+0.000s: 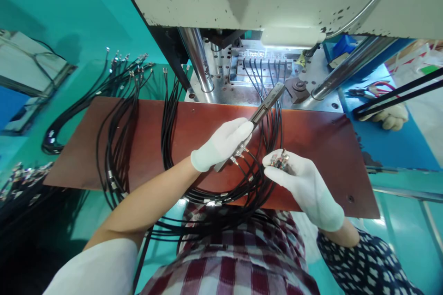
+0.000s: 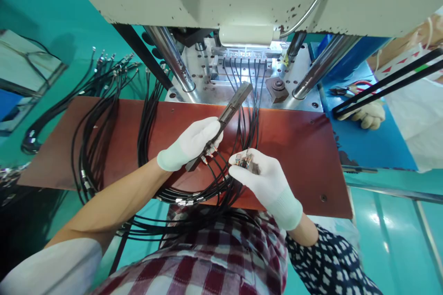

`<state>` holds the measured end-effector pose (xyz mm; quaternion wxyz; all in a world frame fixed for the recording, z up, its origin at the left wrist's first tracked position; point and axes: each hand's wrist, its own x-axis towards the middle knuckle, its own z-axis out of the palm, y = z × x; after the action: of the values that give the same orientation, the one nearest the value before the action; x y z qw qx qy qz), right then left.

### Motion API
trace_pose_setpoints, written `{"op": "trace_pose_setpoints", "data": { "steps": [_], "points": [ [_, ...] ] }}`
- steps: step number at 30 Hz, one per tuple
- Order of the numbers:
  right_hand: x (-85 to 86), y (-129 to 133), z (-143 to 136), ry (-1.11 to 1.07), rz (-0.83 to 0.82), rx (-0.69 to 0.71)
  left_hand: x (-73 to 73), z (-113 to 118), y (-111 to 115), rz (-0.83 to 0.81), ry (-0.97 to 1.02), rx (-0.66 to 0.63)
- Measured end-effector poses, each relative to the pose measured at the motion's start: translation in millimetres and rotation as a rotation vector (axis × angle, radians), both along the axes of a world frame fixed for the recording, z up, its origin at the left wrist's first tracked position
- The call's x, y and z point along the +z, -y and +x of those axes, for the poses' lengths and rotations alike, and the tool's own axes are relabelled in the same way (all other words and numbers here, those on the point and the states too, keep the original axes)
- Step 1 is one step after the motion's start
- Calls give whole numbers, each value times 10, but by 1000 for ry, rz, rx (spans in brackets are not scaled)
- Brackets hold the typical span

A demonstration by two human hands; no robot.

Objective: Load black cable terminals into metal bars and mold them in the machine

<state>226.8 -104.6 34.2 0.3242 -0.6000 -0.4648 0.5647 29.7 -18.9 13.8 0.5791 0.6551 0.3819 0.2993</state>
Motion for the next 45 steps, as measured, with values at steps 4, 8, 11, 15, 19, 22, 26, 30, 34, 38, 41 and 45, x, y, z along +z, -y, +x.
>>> {"op": "trace_pose_setpoints", "data": {
  "steps": [4,8,11,15,19,22,26,30,34,38,41,45],
  "points": [
    [61,95,106,-354,65,-93,-43,11,-13,178,-138,0],
    [37,-19,107,-338,-34,-71,-70,44,33,-6,10,-146],
    [1,-166,-21,-248,-105,29,-72,65,73,-161,135,-192],
    [24,-280,-131,-75,43,101,-85,73,88,-316,158,-225],
    [47,-337,-97,76,155,191,-115,67,74,-364,164,-218],
    [28,-373,-54,106,188,266,-122,63,68,-352,176,-226],
    [23,-396,-70,129,191,316,-99,67,103,-240,118,-228],
    [19,-391,-150,163,137,240,-77,84,163,97,-120,-51],
    [-36,-319,-160,76,72,146,-60,100,162,93,-115,-45],
    [-106,-160,-79,-15,14,-117,-42,83,112,-37,18,-26],
    [-155,-71,-1,-157,-12,-135,-51,51,87,-113,81,-33],
    [-188,-65,61,-373,-72,-77,-74,24,80,-181,114,-62]
  ]
}}
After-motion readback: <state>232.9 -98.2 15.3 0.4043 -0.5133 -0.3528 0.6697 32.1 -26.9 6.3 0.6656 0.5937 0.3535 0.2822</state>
